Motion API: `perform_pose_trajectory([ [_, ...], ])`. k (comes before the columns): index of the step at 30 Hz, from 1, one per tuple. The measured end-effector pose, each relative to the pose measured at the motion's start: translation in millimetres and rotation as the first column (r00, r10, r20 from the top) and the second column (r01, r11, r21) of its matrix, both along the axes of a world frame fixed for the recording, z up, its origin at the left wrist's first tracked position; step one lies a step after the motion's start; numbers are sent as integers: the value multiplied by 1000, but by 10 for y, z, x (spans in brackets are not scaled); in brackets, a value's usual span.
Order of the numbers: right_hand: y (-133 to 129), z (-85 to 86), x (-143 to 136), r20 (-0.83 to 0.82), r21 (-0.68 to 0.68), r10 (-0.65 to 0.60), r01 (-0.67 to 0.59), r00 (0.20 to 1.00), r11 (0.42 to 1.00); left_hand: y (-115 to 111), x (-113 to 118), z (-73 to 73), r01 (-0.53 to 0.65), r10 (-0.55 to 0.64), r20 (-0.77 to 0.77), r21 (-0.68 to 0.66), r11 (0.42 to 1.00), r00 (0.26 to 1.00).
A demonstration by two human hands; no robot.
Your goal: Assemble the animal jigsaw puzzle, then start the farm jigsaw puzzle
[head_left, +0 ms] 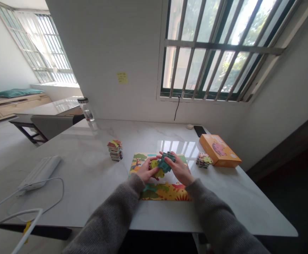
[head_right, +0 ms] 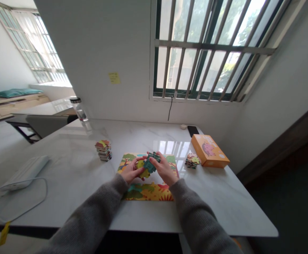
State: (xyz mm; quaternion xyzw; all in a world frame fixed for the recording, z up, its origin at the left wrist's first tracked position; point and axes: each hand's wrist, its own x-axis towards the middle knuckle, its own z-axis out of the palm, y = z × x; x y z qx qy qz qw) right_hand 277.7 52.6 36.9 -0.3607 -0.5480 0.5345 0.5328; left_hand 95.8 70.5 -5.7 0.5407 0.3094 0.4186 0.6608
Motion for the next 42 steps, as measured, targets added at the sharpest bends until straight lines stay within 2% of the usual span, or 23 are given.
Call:
perform_pose_trajectory([
  [2, 42, -44, 12, 19, 5, -16, 15, 1000, 1000, -23, 17, 9, -10, 10, 0, 2, 1000, 1000],
  [4, 72, -81, 50, 115, 43, -88, 84, 989, 996, -42, 35, 15, -23, 23, -1, 3, 1000, 1000],
  [6, 74, -105, 92, 262, 131, -212, 183, 942, 974, -54, 52, 18, -53, 53, 4, 5, 999, 999],
  [8, 40, -109, 127, 401, 264, -323, 230, 857, 937, -59, 65, 20, -108, 108, 3, 29, 994, 994],
  [10, -18, -97, 150, 479, 432, -413, 202, 775, 879, -59, 71, 28, -172, 172, 7, 83, 982, 985],
  [12, -76, -82, 160, 493, 594, -482, 125, 724, 795, -58, 68, 45, -218, 217, 24, 124, 968, 976],
  [14, -115, -72, 156, 499, 696, -509, 27, 702, 718, -60, 62, 67, -232, 229, 39, 117, 966, 973],
  [15, -128, -70, 149, 513, 715, -507, -18, 693, 699, -62, 60, 77, -231, 228, 41, 102, 968, 973],
  [17, -145, -63, 134, 562, 709, -484, -90, 671, 699, -65, 56, 89, -227, 225, 38, 77, 971, 974],
  [20, -170, -36, 177, 627, 665, -441, -147, 642, 732, -62, 53, 75, -220, 218, 31, 57, 974, 975],
  [22, -186, 1, 313, 633, 671, -454, -151, 627, 726, -52, 47, 50, -210, 209, 25, 52, 976, 978],
  [24, -189, 42, 562, 613, 712, -536, -112, 581, 693, -38, 35, 24, -197, 196, 24, 57, 979, 980],
  [25, -184, 58, 722, 593, 745, -611, -69, 525, 664, -31, 29, 14, -189, 188, 25, 60, 980, 982],
  [27, -159, 71, 1076, 590, 776, -737, 23, 330, 630, -20, 18, 2, -175, 173, 25, 66, 982, 985],
  [30, -104, 24, 1547, 612, 784, -786, 65, 88, 618, -15, 11, -2, -162, 161, 20, 73, 984, 987],
  [32, -75, -36, 1743, 618, 784, -786, 86, -10, 615, -15, 10, -4, -164, 163, 16, 79, 983, 986],
  [37, -64, -155, 1845, 669, 743, -723, 148, -172, 653, -20, 12, -12, -165, 165, -3, 82, 983, 986],
  [39, -75, -180, 1821, 681, 732, -704, 172, -199, 659, -24, 12, -12, -173, 174, -5, 85, 981, 985],
  [42, -104, -202, 1791, 701, 713, -686, 206, -196, 670, -27, 10, -10, -176, 177, -8, 86, 981, 984],
])
